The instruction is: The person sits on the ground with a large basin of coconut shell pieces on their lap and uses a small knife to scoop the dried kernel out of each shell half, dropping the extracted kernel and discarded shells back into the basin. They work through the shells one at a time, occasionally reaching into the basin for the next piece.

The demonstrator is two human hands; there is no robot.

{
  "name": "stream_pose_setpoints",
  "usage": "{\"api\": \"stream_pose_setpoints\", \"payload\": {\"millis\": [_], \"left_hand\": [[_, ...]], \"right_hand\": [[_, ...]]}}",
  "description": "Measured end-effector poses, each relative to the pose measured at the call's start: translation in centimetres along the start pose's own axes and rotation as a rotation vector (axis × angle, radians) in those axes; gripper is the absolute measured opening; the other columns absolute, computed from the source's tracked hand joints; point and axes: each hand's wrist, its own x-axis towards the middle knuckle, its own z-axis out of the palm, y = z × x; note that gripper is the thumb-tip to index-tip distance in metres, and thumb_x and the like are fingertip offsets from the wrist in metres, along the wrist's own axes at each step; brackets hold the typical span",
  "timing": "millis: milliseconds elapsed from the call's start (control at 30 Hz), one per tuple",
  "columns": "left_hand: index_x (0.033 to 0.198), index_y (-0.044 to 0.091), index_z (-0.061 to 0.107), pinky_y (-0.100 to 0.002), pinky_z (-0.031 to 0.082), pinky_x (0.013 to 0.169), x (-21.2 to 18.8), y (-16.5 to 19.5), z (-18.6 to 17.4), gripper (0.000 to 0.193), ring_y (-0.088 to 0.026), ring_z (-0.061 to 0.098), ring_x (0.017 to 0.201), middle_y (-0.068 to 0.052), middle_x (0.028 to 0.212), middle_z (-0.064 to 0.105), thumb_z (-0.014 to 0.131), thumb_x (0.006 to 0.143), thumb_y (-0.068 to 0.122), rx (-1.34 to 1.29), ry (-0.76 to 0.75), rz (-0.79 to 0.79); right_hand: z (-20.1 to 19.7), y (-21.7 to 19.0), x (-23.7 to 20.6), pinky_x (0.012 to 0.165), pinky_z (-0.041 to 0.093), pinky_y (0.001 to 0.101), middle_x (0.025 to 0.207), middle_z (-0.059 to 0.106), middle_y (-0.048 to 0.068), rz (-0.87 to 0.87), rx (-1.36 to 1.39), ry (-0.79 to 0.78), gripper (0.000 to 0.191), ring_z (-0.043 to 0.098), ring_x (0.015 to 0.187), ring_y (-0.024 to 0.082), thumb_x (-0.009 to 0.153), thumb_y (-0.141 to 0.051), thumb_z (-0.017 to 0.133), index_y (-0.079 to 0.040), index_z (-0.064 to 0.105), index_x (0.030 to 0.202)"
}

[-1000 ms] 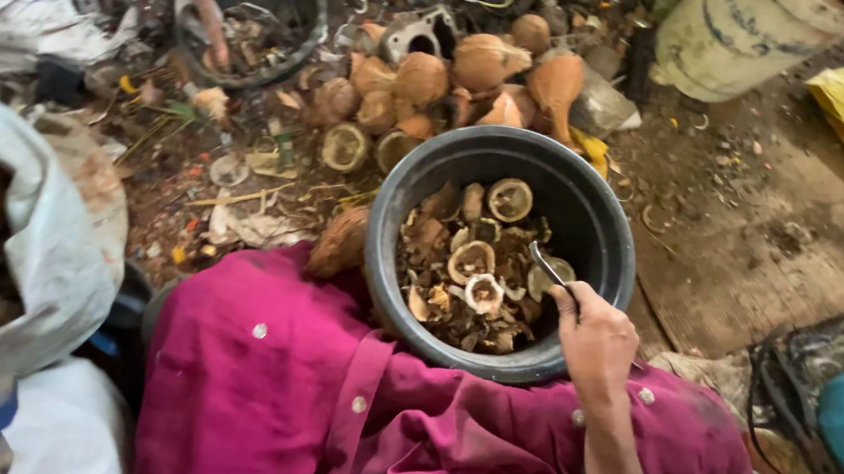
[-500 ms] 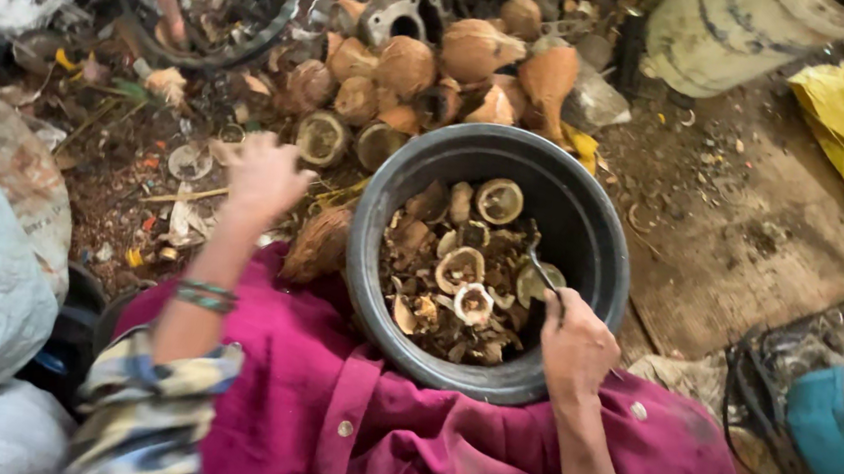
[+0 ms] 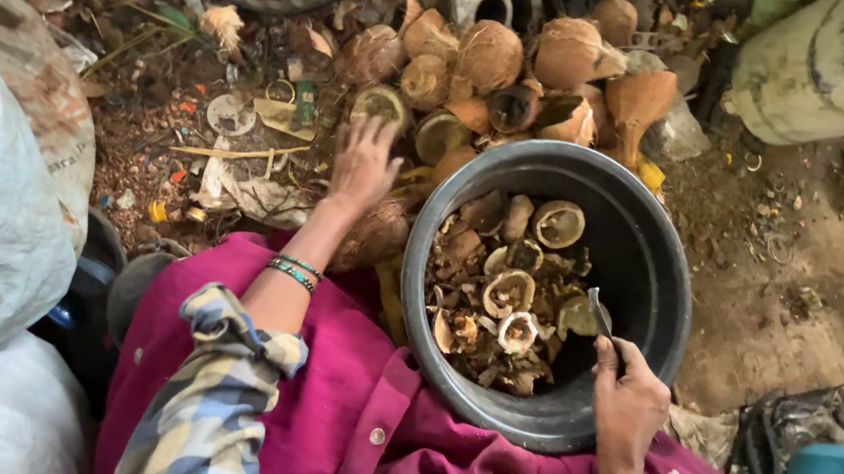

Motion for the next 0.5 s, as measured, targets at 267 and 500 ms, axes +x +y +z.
{"api": "stream_pose_setpoints", "payload": {"millis": [267, 500], "left_hand": [[0.14, 0.002, 0.058, -0.054, 0.032, 0.117, 3.1, 1.9, 2.8, 0.055, -0.038, 0.048, 0.133, -0.018, 0.135, 0.059, 0.071, 0.094, 0.028, -0.07, 0.106, 0.133], [0.098, 0.008, 0.07, -0.054, 0.041, 0.097, 5.0, 3.6, 2.8, 0.022, -0.034, 0.055, 0.109, -0.013, 0.108, 0.062, 0.074, 0.087, 0.026, 0.028, 0.288, 0.028]], "right_hand": [[0.6, -0.1, 0.3, 0.059, 0.05, 0.0346, 0.069, 0.069, 0.01, -0.057, 0.075, 0.029, 0.027, 0.067, 0.06, 0.018, 0.1, -0.033, 0.072, -0.008, 0.076, 0.111], [0.6, -0.7, 0.5, 0.058, 0.05, 0.0349, 0.068, 0.069, 0.011, -0.09, 0.074, 0.064, 0.026, 0.066, 0.058, 0.018, 0.098, -0.031, 0.072, -0.007, 0.076, 0.108]]}}
